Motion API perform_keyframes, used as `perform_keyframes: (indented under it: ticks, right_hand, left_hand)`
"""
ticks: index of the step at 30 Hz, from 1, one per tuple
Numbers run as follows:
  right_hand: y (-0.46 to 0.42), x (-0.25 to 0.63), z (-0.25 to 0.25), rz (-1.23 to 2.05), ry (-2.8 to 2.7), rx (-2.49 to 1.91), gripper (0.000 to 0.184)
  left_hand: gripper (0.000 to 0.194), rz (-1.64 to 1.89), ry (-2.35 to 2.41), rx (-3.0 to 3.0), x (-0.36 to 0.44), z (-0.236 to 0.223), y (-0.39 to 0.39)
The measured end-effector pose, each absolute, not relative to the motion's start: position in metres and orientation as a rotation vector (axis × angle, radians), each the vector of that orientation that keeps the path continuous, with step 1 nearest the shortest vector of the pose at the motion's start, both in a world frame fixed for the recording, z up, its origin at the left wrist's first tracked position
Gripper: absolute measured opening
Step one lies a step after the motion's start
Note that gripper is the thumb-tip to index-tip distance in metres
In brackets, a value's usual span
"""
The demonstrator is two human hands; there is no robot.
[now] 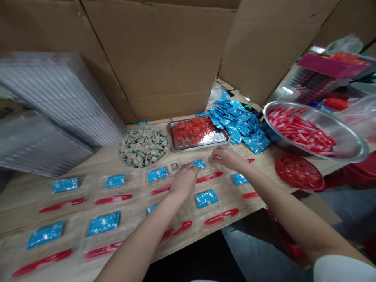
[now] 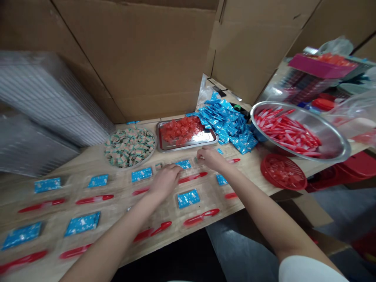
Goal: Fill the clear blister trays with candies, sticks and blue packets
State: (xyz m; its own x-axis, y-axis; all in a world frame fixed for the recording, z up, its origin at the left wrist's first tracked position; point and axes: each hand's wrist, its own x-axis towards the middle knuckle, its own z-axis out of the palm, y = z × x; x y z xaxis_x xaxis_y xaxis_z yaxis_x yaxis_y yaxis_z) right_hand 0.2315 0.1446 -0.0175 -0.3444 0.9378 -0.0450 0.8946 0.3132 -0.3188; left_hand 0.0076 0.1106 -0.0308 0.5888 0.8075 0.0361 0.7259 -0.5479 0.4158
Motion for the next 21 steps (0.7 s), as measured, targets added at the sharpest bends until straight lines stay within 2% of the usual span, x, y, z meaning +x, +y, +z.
perform_keyframes:
  ticks: [5, 8, 12, 17, 19, 21]
  right_hand:
    - [0.149, 0.242, -0.014, 0.548, -2.5, -1.629, 0.012]
    - [0.158, 0.238, -0.008, 0.482, -2.421, -1.614, 0.009]
    - [0.176, 0.177, -0.002, 0.354, -2.225, -1.502, 0.013]
    - [0.214, 0.061, -0.007, 0.284, -2.468, -1.209, 0.032]
    - [0.232, 0.038, -0.011, 0.359, -2.54, -1.18, 0.028]
    - [0.248, 0.031, -0.014, 0.548, -2.468, -1.202, 0.016]
  left_hand:
    - [0.026, 0.28, 1.269, 2.442, 0.01, -0.029, 0.109]
    - [0.026, 0.263, 1.289, 2.425, 0.014, -0.026, 0.109]
    - [0.024, 0.402, 1.255, 2.374, 0.004, -0.02, 0.111]
    - [0.021, 0.752, 1.428, 2.107, -0.072, -0.013, 0.122]
    - [0.021, 0.863, 1.516, 1.967, -0.114, -0.013, 0.13]
    - [0.019, 0.975, 1.54, 1.812, -0.149, -0.013, 0.138]
